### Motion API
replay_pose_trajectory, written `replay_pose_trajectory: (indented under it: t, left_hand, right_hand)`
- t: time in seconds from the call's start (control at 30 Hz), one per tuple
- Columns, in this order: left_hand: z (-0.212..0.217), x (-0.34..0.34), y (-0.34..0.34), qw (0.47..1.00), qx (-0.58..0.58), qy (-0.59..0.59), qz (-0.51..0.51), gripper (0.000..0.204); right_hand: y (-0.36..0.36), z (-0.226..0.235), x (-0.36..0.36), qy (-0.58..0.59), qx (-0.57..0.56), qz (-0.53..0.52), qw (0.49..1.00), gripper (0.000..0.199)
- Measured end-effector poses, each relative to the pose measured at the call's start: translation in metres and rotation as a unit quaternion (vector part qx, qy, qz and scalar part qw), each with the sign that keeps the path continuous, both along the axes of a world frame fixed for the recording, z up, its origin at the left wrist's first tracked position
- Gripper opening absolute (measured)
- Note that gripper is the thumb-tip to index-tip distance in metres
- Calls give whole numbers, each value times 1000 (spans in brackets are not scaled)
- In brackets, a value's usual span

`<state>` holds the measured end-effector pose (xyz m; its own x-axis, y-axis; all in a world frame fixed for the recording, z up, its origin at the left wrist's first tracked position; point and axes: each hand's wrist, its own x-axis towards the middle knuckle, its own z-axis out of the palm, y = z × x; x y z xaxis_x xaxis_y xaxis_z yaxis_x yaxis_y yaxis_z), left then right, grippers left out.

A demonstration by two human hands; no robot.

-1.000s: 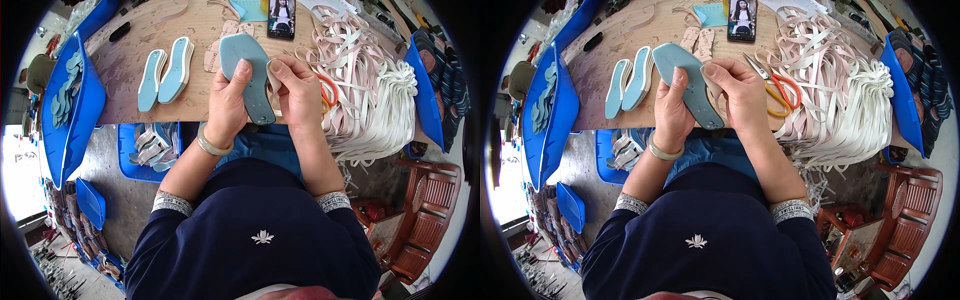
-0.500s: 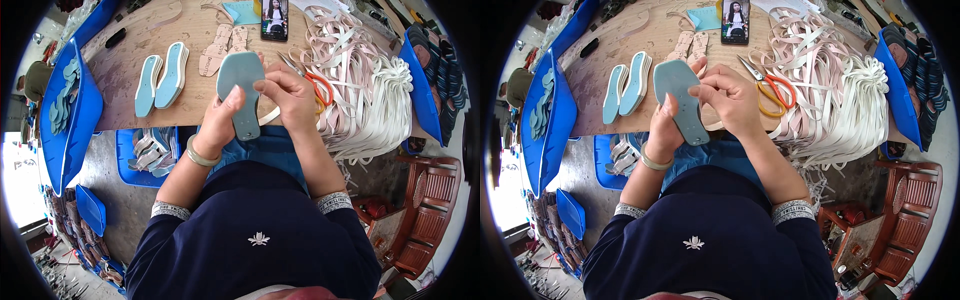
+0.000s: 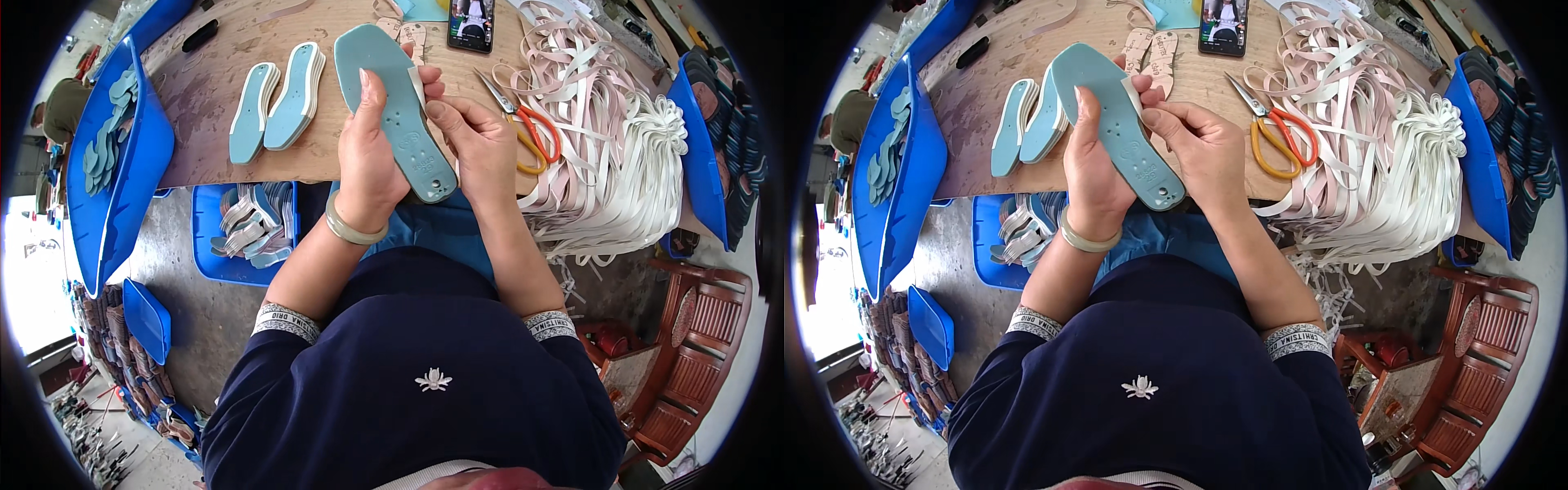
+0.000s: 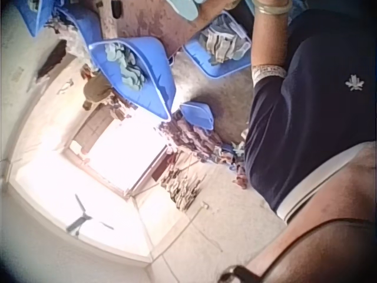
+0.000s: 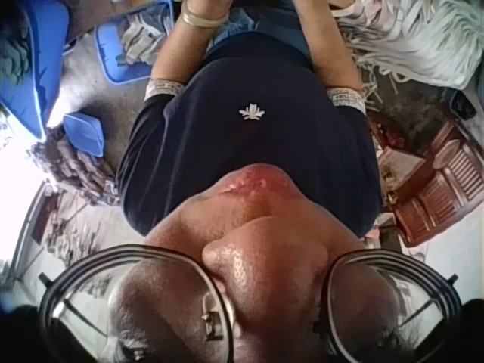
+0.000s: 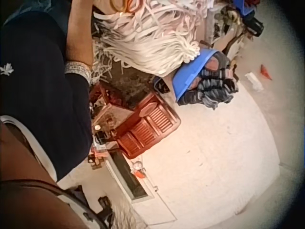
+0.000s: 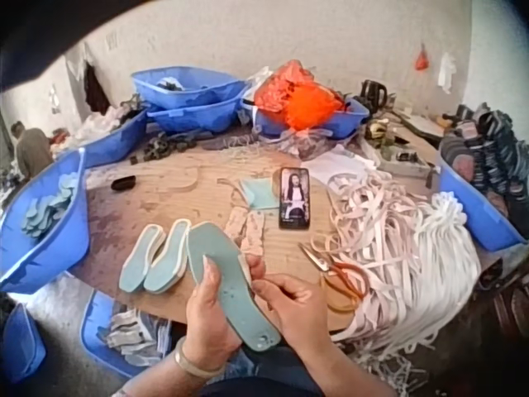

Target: The person applies adhesive tape along the edges of shoe insoles and cuts the tape using scissors. The person then stacks the taped insoles together and retrieves a bundle of untaped insoles from a blue tray onto the table.

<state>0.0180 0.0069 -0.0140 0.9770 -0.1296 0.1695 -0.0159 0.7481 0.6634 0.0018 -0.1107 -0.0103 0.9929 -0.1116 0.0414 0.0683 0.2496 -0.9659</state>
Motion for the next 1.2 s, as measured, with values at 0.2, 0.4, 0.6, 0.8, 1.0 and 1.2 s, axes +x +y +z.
replay_pose_trajectory:
  t: [0.2, 0.4, 0.6, 0.8, 1.0, 1.2]
  left_hand:
    - [6, -8, 1, 995, 79, -22, 52, 54]
    - [8, -11, -4, 997, 69, 21, 32, 50]
    - [11, -5, -2, 989, 136, 54, -16, 45]
    - [7, 14, 25, 968, 200, 71, -131, 40]
    - [-3, -7, 17, 965, 239, 102, -37, 30]
    - [3, -3, 6, 988, 130, 58, 55, 25]
  right_hand:
    - [-2, 3, -6, 61, 1, 60, 996, 17]
    - [-7, -8, -4, -93, -226, 55, 968, 22]
    - [-37, 6, 26, -30, -180, 203, 962, 29]
    - [-45, 11, 39, 4, -171, 265, 949, 31]
    - [-20, -5, 30, -25, -129, 135, 982, 24]
    - [-5, -14, -3, -42, 0, 49, 998, 14]
